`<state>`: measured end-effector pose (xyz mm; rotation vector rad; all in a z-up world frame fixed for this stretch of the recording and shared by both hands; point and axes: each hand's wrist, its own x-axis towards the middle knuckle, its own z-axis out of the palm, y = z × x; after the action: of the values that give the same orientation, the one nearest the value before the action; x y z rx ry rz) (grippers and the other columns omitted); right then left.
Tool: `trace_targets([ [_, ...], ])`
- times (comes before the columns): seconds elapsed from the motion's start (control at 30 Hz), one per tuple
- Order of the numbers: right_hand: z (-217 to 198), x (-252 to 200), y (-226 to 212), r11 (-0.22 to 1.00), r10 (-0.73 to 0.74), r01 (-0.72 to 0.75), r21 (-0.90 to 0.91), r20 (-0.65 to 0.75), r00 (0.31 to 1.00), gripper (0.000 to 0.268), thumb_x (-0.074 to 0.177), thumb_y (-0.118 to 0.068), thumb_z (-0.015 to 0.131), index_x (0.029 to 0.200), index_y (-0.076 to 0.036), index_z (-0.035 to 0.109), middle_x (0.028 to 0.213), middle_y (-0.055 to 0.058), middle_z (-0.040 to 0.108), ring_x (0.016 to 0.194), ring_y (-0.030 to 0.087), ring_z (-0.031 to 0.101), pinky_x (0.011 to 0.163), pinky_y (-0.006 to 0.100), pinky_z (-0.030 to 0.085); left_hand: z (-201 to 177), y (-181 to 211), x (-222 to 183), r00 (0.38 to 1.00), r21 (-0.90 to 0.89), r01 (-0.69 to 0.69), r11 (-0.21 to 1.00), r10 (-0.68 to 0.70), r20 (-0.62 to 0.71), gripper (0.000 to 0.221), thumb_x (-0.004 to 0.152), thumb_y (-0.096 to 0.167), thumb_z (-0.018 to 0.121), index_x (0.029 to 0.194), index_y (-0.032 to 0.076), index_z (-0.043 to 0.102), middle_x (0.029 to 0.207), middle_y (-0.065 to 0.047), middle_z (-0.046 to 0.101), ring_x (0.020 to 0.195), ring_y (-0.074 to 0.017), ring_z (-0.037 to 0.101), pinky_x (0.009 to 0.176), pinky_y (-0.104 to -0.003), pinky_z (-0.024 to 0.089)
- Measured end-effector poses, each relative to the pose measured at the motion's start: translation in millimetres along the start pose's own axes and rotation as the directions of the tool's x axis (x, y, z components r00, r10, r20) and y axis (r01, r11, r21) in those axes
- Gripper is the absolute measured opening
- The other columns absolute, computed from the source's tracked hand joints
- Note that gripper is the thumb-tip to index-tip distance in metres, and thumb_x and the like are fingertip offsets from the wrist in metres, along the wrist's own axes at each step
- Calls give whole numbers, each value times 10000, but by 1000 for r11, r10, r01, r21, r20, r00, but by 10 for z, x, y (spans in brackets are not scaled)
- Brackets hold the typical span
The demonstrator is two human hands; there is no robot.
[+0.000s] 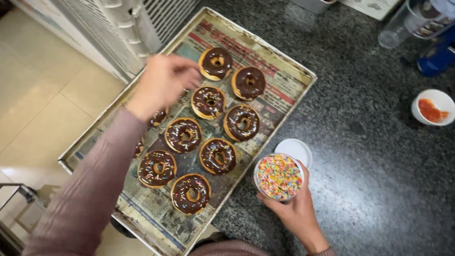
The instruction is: The person is decorating chocolate-glazed donuts by sprinkling colorful toppings on them from a small container.
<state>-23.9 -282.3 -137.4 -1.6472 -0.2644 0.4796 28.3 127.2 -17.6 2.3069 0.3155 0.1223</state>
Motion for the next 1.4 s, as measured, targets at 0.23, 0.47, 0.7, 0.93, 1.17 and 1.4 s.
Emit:
trace_targets([
  [0.23,19,35,-67,995,-86,86,-49,-3,996,1218,743,-92,1058,1682,16,289,1493,338,637,1444,541,628,1197,686,573,1023,1060,-795,747,-93,-529,843,515,421,210,1054,95,675,1131,-14,837,1020,-281,846,995,-529,799,856,-635,643],
  [0.47,-51,25,-83,992,-127,127,-1,-10,992,1256,707,-89,1081,1703,-10,321,1431,263,698,1394,387,676,1178,618,583,1898,912,-969,643,348,-765,542,626,441,190,880,320,880,964,182,780,856,2,724,862,-245,787,692,-407,665],
  [0.7,-35,42,-1,986,-148,145,-78,-36,988,1259,685,-177,1105,1707,-54,378,1416,235,718,1370,387,698,1142,618,576,1476,1344,-940,606,248,-785,568,618,501,65,947,55,784,962,85,840,813,-85,764,799,-269,801,675,-380,665],
  [0.93,-11,17,-44,994,-75,73,-87,-23,997,1253,687,-179,1125,1685,-38,379,1413,324,678,1375,546,684,1130,685,585,958,1360,-581,755,-328,-328,886,454,472,150,1040,3,749,1129,-24,866,983,-264,863,866,-347,872,763,-421,707],
  [1.17,-129,36,-47,990,-73,64,-129,-62,995,1274,672,-162,1128,1698,-44,381,1472,299,663,1425,524,653,1165,656,571,691,879,274,890,-291,-323,901,393,230,162,1082,11,758,1209,-52,836,934,-219,844,772,-258,840,690,-325,701],
  [1.4,-167,43,9,992,-33,29,-119,-31,999,1229,709,-176,1084,1692,-81,351,1541,211,655,1444,379,648,1203,530,540,1184,448,917,965,61,-214,975,201,167,209,1014,57,781,1192,85,888,1010,-113,866,939,-257,844,965,-425,646],
])
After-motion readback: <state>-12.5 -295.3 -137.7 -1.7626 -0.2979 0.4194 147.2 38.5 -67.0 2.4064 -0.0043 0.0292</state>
